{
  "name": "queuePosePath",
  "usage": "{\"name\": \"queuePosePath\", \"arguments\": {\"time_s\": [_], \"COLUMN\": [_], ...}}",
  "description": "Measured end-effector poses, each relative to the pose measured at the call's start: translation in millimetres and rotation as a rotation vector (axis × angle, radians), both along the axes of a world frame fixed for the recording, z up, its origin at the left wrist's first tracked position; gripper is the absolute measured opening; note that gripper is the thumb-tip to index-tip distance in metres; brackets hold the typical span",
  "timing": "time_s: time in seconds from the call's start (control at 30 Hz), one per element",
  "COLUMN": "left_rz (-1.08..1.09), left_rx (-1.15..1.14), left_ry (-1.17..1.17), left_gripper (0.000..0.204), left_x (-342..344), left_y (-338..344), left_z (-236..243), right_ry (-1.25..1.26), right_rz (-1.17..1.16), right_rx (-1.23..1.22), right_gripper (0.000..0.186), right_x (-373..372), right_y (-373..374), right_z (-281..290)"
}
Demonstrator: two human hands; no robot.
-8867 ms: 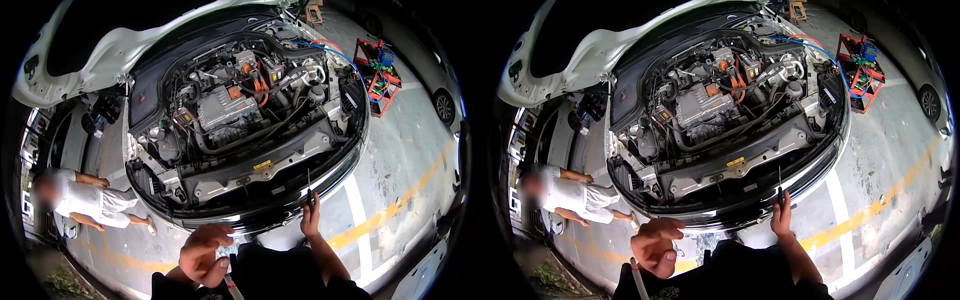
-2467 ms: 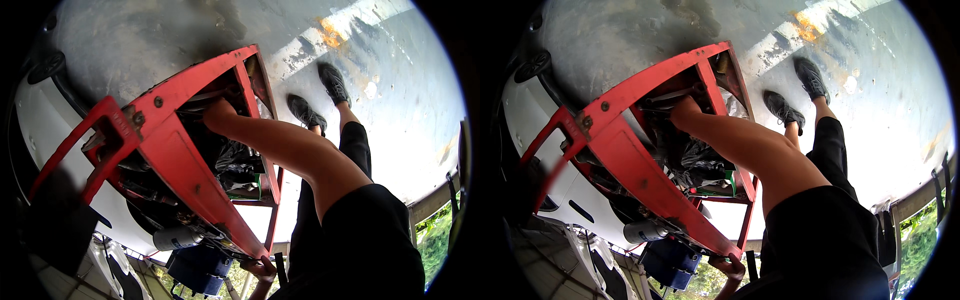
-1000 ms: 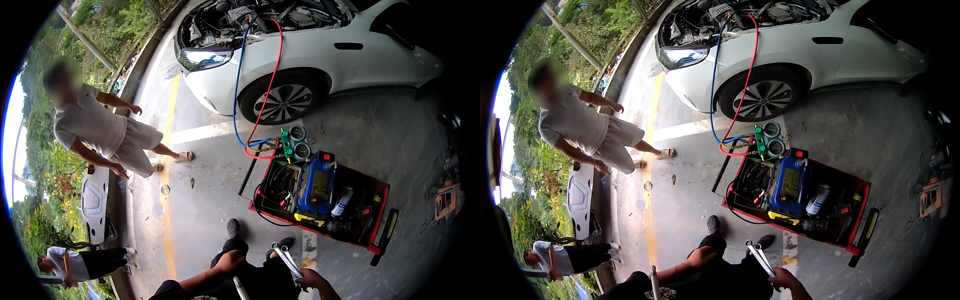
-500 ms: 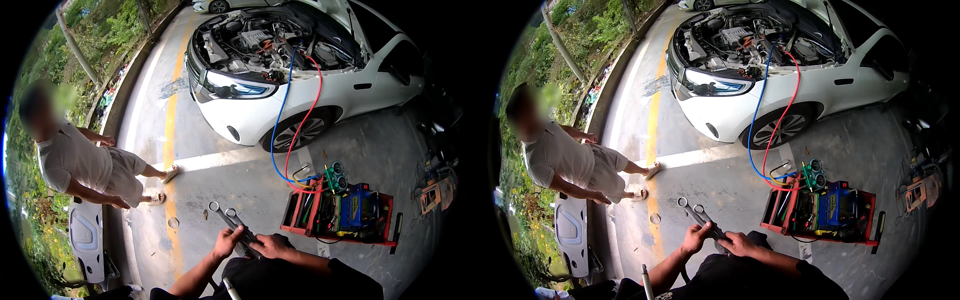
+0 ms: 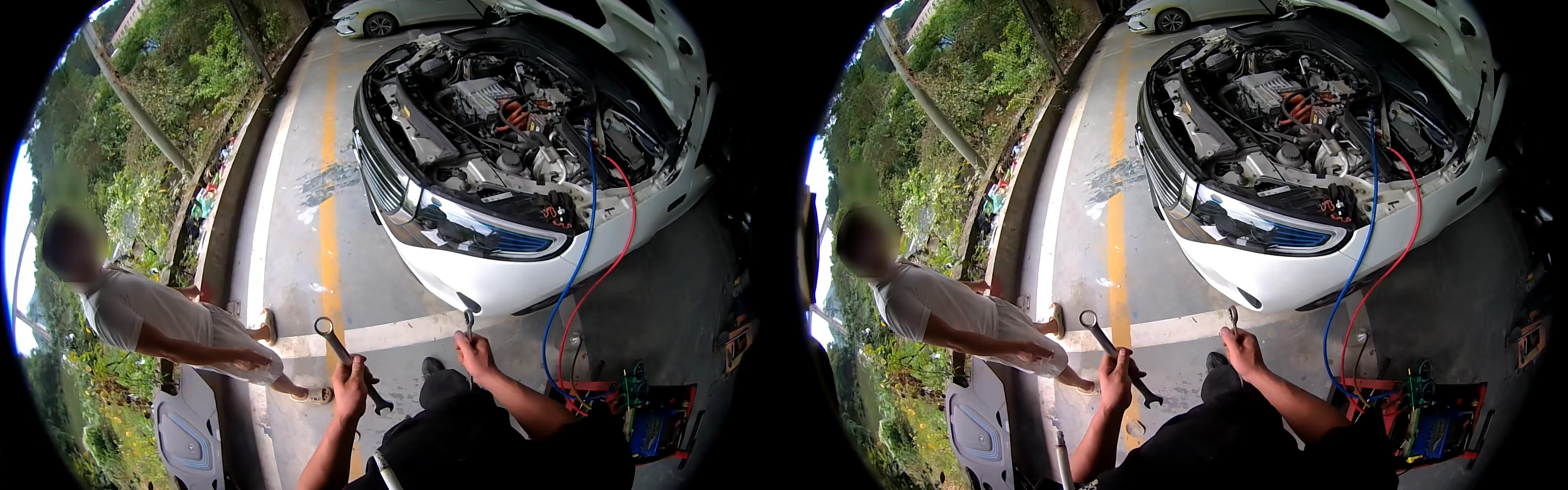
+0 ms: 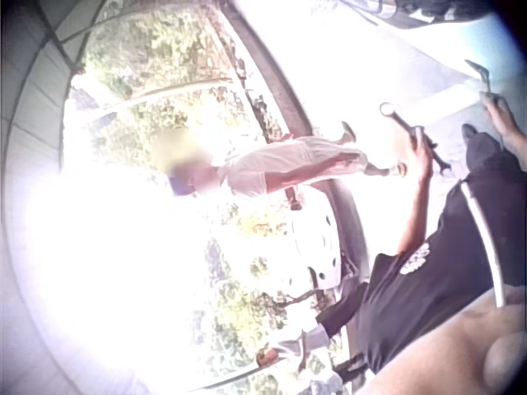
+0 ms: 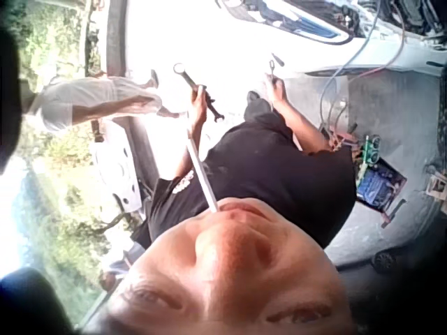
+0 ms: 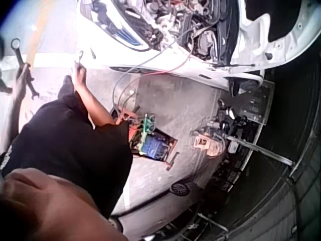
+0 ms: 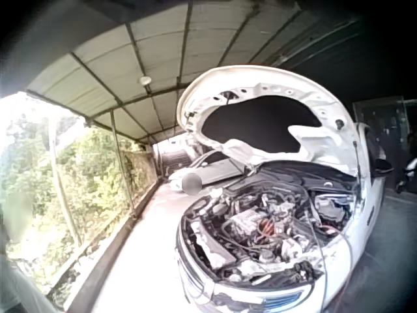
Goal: The person works on a white car with its hood open, using a screwdriver and wrenches to manipulate components within the engine bay. They connect and disconnect hoses and wires, retrieve tools from a red cart, and tighten bolts on various engine parts.
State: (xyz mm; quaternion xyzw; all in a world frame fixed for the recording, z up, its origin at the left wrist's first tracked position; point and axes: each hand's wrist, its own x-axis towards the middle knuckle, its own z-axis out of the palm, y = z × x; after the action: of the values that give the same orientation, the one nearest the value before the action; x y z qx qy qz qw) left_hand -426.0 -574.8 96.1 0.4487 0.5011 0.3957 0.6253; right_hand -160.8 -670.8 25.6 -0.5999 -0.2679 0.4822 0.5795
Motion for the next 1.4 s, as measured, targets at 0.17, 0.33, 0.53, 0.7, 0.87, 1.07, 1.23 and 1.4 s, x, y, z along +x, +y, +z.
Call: {"name": "queuePosePath", "arguments": {"time_s": [0.17, 0.33, 0.53, 0.7, 0.87, 1.07, 1.23, 1.4], "left_rz": [0.092, 0.115, -0.114, -0.380, -0.635, -0.723, -0.638, -0.699], "left_rx": [-0.021, 0.036, 0.061, 0.195, 0.330, 0.224, 0.152, 0.118], "left_ry": [0.167, 0.194, 0.281, 0.380, 0.297, 0.409, 0.409, 0.390], "left_gripper": [0.014, 0.010, 0.015, 0.015, 0.021, 0.020, 0.025, 0.022], "left_x": [-15, -29, -25, 33, 95, 149, 198, 269], "left_y": [151, 314, 558, 751, 913, 1109, 1265, 1409], "left_z": [46, 10, -31, 15, 23, 11, 37, 60], "right_ry": [0.570, 0.124, 0.318, 0.644, 0.638, 0.729, 0.821, 0.690], "right_rz": [0.072, -0.062, -0.371, -0.563, -0.776, -0.991, -1.092, -1.292], "right_rx": [0.092, 0.140, 0.054, 0.219, 0.318, 0.400, 0.463, 0.717], "right_gripper": [0.050, 0.063, 0.060, 0.042, 0.044, 0.055, 0.056, 0.055], "right_x": [31, 63, 87, 95, 119, 189, 267, 367], "right_y": [186, 378, 542, 645, 753, 934, 1089, 1166], "right_z": [81, 106, 96, 105, 99, 48, 77, 74]}}
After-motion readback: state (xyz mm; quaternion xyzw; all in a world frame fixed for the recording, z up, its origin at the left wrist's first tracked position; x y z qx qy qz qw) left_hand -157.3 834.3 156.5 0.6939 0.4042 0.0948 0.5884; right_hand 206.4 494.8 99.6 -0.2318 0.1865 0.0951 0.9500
